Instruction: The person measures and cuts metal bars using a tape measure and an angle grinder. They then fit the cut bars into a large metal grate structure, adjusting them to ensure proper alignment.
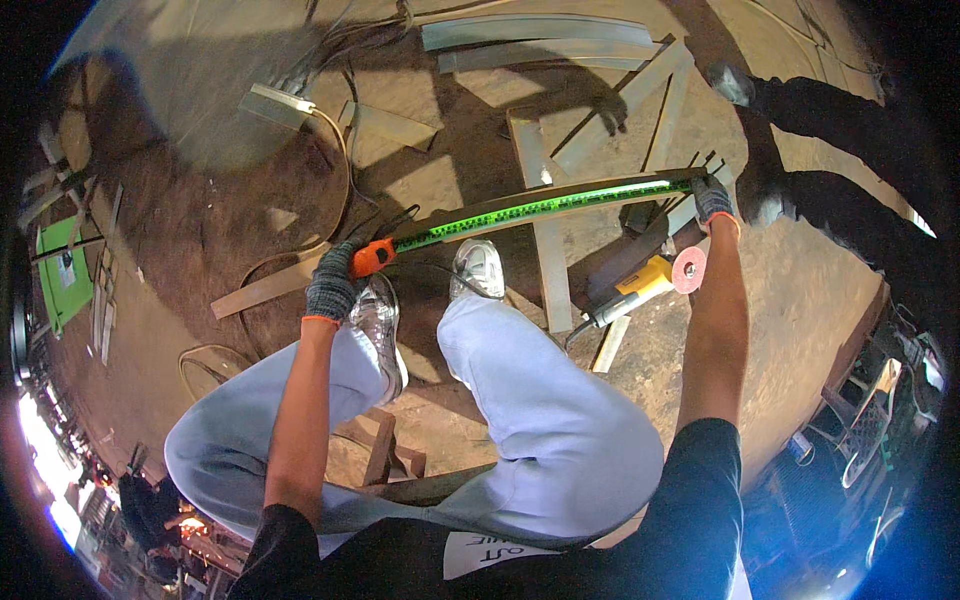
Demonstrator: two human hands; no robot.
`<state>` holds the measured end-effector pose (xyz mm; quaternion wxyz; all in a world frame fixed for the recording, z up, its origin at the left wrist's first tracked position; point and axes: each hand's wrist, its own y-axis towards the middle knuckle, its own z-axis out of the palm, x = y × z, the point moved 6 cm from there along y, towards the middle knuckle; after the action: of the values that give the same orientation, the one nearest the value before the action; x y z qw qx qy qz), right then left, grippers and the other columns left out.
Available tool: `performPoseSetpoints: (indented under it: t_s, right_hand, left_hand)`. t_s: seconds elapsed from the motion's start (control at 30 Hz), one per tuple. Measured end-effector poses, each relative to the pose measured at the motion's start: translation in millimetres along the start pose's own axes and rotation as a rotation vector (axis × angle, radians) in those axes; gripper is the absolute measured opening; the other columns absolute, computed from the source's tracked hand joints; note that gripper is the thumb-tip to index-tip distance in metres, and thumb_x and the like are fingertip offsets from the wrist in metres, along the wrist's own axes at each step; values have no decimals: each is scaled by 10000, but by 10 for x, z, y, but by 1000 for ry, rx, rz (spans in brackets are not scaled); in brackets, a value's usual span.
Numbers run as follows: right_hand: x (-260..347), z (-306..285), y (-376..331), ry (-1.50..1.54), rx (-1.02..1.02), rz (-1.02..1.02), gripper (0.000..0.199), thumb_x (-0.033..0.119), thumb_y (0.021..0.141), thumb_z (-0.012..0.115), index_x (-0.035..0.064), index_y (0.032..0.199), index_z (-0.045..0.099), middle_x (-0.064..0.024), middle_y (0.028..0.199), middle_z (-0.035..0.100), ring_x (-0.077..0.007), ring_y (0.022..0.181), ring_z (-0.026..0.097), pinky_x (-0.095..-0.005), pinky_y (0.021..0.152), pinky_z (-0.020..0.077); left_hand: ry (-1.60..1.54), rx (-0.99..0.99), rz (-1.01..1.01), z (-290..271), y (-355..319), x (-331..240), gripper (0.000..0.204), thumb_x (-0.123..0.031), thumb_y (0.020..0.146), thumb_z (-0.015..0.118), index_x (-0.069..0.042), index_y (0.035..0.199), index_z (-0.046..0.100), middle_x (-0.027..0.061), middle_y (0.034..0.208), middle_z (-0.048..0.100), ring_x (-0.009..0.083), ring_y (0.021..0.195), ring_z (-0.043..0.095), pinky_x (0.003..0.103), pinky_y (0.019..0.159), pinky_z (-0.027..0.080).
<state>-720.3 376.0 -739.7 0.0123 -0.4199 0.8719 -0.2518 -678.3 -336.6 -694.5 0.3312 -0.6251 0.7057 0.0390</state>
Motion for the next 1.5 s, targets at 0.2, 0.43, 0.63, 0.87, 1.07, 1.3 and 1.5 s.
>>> performPoseSetpoints:
  t_s: [0.2, 0.43, 0.63, 0.87, 1.07, 1.3, 1.5]
  right_hand:
    - [104, 85, 45, -226, -103, -17, 507, 434, 876, 472, 100, 1258, 492, -162, 1065, 619, -282, 797, 636, -381, 568, 512]
    - [495, 75, -199, -67, 50, -27, 538, 389, 882, 446, 58, 1306, 450, -179, 1293, 497, -290, 1229, 444, -334, 1027, 315]
    - [302, -500, -1050, 190, -473, 70, 704, 516, 791, 562, 55, 1306, 428, -247, 1273, 471, -384, 1159, 476, -414, 950, 408]
    - [-405, 657, -3167, 1164, -38, 258, 287, 207, 902, 543, 5, 1099, 599, -26, 806, 611, -107, 640, 532, -262, 578, 448]
    - [-785, 2066, -4572, 974, 426, 600, 363, 376, 880, 524, 34, 799, 614, -43, 612, 560, -155, 495, 486, -344, 471, 391]
    - [-816, 2110, -4449, 329, 496, 364, 439, 428, 820, 569, -6, 832, 630, -126, 681, 616, -275, 592, 574, -402, 567, 445]
    - [-310, 1043, -3864, 249, 350, 382, 481, 442, 819, 499, -20, 837, 632, -217, 722, 626, -340, 702, 644, -413, 625, 477]
  left_hand:
    - [-30, 21, -22, -69, -3, 46, 448, -77, 683, 679, -123, 1117, 577, 164, 1050, 602, 361, 995, 555, 416, 869, 439]
    - [3, 25, -35, -154, -1, -2, 501, -105, 666, 706, -111, 1148, 569, 160, 1078, 601, 352, 1013, 555, 409, 875, 448]
    - [-60, 73, -8, 77, 56, -27, 524, -91, 667, 727, -68, 1159, 547, 145, 1075, 602, 284, 1015, 572, 364, 879, 453]
    - [-261, 165, -94, 233, 106, 479, 646, -74, 648, 774, -20, 1220, 480, 125, 1157, 553, 227, 1026, 546, 323, 898, 442]
    - [-199, 115, 42, -168, -99, 167, 595, -161, 734, 734, 0, 1240, 467, 147, 1222, 531, 248, 1121, 505, 339, 965, 388]
    - [52, 381, -5, -1064, -346, -274, 449, -296, 832, 623, -8, 1170, 551, 164, 1183, 577, 273, 1107, 542, 357, 939, 405]
    - [-35, 126, 200, -2292, -1065, -1245, 384, -158, 833, 643, -25, 1181, 550, 147, 1175, 582, 254, 1116, 537, 346, 954, 405]
